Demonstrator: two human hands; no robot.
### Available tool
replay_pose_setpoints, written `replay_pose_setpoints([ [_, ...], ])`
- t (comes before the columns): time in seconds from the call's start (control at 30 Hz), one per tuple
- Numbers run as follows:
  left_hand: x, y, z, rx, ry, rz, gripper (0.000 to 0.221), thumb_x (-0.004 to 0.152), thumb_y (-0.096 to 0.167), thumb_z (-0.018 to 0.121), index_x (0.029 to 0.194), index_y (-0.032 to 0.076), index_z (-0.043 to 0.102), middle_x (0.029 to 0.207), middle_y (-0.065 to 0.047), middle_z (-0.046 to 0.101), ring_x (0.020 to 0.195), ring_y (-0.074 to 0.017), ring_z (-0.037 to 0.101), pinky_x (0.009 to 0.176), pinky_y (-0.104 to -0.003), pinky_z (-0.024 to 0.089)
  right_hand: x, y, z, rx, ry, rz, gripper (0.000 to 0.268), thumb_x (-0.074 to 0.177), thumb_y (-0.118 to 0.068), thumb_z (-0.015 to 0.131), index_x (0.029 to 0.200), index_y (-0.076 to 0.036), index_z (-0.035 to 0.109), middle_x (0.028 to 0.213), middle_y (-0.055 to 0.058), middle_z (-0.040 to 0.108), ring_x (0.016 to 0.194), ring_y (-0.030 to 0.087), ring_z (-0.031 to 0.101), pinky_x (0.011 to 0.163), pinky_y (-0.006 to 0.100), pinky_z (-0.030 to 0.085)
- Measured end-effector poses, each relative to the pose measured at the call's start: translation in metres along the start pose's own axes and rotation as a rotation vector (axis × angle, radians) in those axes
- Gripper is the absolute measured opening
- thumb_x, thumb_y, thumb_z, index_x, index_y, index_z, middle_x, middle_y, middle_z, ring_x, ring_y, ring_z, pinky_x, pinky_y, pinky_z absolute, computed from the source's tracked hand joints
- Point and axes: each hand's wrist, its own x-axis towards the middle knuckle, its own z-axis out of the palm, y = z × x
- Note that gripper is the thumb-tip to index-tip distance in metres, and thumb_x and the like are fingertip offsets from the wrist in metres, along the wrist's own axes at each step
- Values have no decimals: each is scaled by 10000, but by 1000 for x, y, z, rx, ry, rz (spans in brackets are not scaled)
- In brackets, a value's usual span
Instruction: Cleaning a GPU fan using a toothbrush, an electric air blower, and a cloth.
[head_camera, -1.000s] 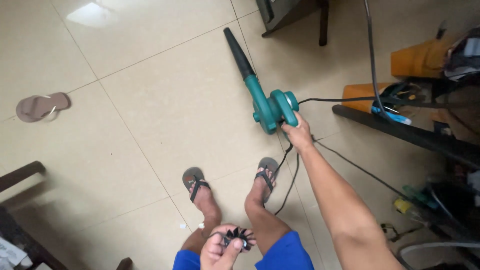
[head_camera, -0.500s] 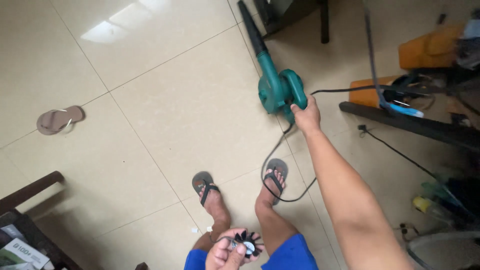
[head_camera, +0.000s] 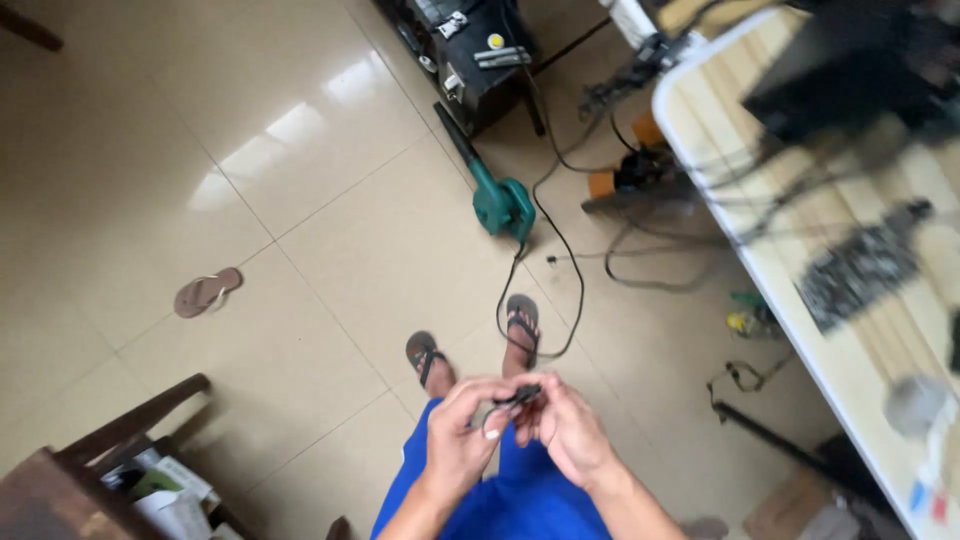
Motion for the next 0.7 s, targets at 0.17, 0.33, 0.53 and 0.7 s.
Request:
replay_pose_setpoints([
  [0.17,-7,126,-15,11,-348,527,134,1072,205,749,1169,129,798,1350,-163,702,1308,-354,695,1175,-506,586,-125,-63,49,237,48,-226,415,1068,-240,609,1344,59,690,1298,202,742,870,275,701,600,403,590],
  [0.33,-28,203,-4,23,-557,697,196,1136,152,639,1283,98,757,1396,-209,661,1247,-349,718,1091,-447,620,-229,-109,64,167,112,-373,431,1009,-209,687,1344,62,680,1046,149,735,779,218,695,590,360,590],
  [0.53,-69,214,40,-373,-527,34,272,1042,59,702,1309,6,704,1323,-252,770,1158,-346,807,956,-398,697,-310,-108,44,39,367,-618,366,1019,-106,694,1322,97,711,929,186,746,708,264,725,558,404,677],
  [0.7,-99,213,93,-576,-635,-501,474,1098,329,565,1267,-91,705,1182,-302,839,1002,-387,853,852,-427,696,-357,-105,-4,-32,618,-709,317,1003,-70,699,1279,78,749,891,204,804,709,250,747,605,386,697],
])
